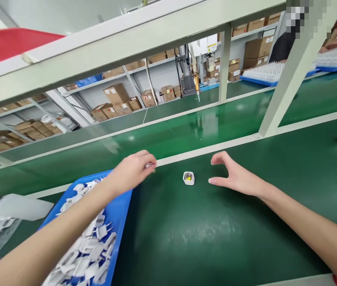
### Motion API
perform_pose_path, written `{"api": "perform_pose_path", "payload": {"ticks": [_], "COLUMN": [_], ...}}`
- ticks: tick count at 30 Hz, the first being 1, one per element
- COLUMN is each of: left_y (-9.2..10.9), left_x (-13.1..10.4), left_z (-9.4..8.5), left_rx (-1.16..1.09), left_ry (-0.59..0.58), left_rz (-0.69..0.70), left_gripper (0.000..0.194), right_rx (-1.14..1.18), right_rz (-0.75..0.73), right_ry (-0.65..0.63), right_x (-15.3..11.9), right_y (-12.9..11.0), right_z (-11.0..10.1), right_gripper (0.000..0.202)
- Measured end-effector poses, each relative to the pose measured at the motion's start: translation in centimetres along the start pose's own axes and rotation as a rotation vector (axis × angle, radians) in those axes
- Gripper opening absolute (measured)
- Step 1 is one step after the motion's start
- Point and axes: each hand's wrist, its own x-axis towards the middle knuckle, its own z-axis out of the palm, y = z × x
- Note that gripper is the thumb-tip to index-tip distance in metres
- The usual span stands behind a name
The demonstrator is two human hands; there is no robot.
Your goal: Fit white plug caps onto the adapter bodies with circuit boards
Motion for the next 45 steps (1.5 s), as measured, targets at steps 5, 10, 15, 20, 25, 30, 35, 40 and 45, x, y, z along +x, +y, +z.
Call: {"api": "perform_pose_path", "payload": {"ticks": [5,10,15,20,25,30,35,40,45], "left_y": [10.6,10.3,5.9,10.2,16.4,16.4,15.4,15.8,15.7], "left_x": [1.6,2.5,4.6,8.2,12.3,14.0,13.8,13.9,14.0], "left_z": [1.7,4.0,6.4,9.0,10.1,10.4,10.9,11.6,11.5], "left_rx": [-0.449,-0.681,-0.519,-0.406,-0.402,-0.560,-0.582,-0.556,-0.634], "left_ry": [0.031,0.058,-0.132,-0.088,0.035,0.025,0.005,0.066,0.043], "left_rz": [0.422,0.481,0.296,0.302,0.287,0.264,0.305,0.306,0.228], "left_gripper": [0.025,0.027,0.037,0.027,0.042,0.058,0.037,0.035,0.031], "right_rx": [0.552,0.723,0.749,0.799,0.711,0.619,0.454,0.355,0.052], "right_rz": [0.066,0.099,0.054,0.035,-0.003,0.059,0.033,0.103,0.151], "right_ry": [-0.093,-0.015,0.026,0.035,0.171,0.256,0.320,0.302,0.283], "right_x": [0.4,1.0,1.3,1.6,1.8,1.9,1.8,1.8,1.8], "right_y": [-0.5,-1.1,-1.1,-0.3,0.4,0.4,0.3,0.6,1.2], "right_z": [1.2,0.6,-0.4,-1.6,-4.2,-4.9,-4.0,-2.8,-2.0], "right_gripper": [0.045,0.029,0.021,0.024,0.026,0.034,0.021,0.015,0.014]}}
